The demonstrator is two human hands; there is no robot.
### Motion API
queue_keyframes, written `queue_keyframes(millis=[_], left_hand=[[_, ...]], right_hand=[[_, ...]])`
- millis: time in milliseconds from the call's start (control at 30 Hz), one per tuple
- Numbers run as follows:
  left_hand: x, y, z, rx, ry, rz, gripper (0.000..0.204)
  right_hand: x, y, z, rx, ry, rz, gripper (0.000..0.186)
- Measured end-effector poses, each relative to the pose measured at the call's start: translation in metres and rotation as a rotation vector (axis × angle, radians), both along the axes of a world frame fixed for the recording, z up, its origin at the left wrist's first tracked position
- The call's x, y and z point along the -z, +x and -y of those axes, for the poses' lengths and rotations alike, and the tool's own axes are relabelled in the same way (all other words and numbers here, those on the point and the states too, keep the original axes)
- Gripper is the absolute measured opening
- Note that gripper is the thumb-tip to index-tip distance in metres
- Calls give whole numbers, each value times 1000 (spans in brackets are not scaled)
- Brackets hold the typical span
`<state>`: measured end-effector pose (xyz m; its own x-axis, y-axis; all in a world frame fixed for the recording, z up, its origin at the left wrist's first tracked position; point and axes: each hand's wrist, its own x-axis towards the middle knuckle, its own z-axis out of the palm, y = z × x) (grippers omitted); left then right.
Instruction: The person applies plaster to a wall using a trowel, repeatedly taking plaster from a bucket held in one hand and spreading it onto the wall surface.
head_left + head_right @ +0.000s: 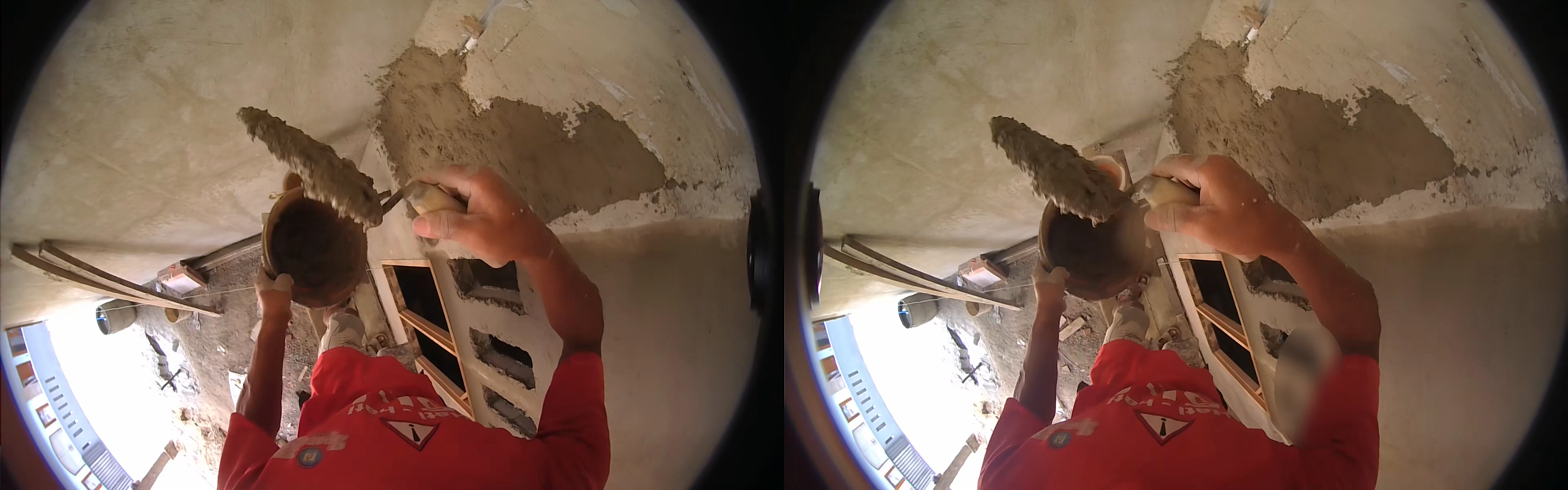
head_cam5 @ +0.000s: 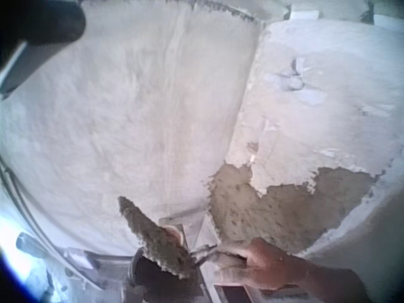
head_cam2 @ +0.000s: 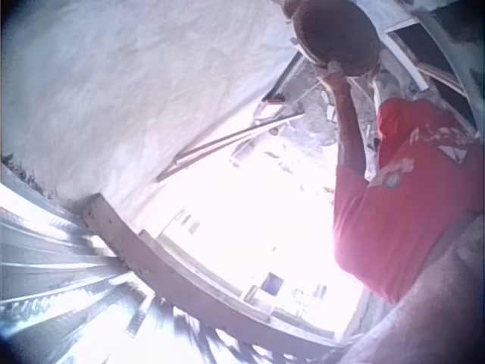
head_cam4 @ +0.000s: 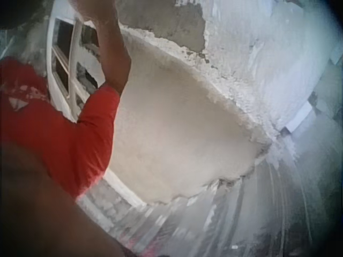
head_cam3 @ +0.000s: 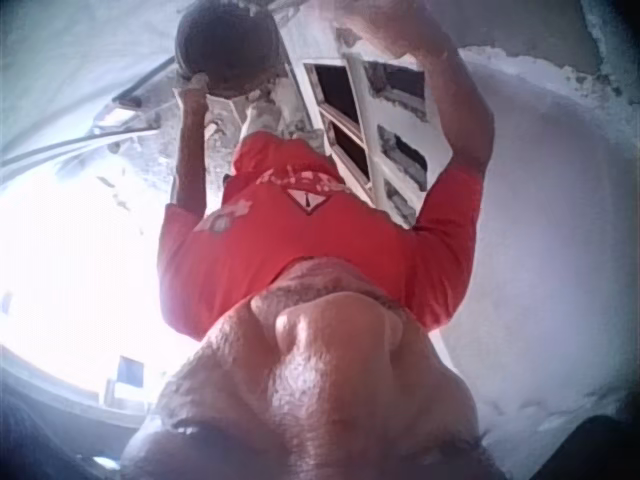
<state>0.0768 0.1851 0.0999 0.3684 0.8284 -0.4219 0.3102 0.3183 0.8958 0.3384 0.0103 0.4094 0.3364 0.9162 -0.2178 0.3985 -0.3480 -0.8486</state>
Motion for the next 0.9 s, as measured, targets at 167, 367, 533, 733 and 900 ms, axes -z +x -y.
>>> queue_keyframes(millis=[167, 367, 533, 733, 900], left_hand=[[0, -13, -18, -48, -33, -78, 45], [31, -33, -24, -36, -114, -163, 48], [30, -16, -16, 56, -106, -135, 42], [21, 38, 7, 256, 119, -54, 48], [-31, 81, 28, 437, -32, 202, 51]], right_hand=[[71, 77, -4, 377, -204, -275, 43], [20, 183, 90, 971, -174, 520, 63], [19, 109, 89, 874, -286, 309, 55], [140, 26, 112, 94, -368, 212, 52], [190, -4, 97, -66, -318, 1143, 41]])
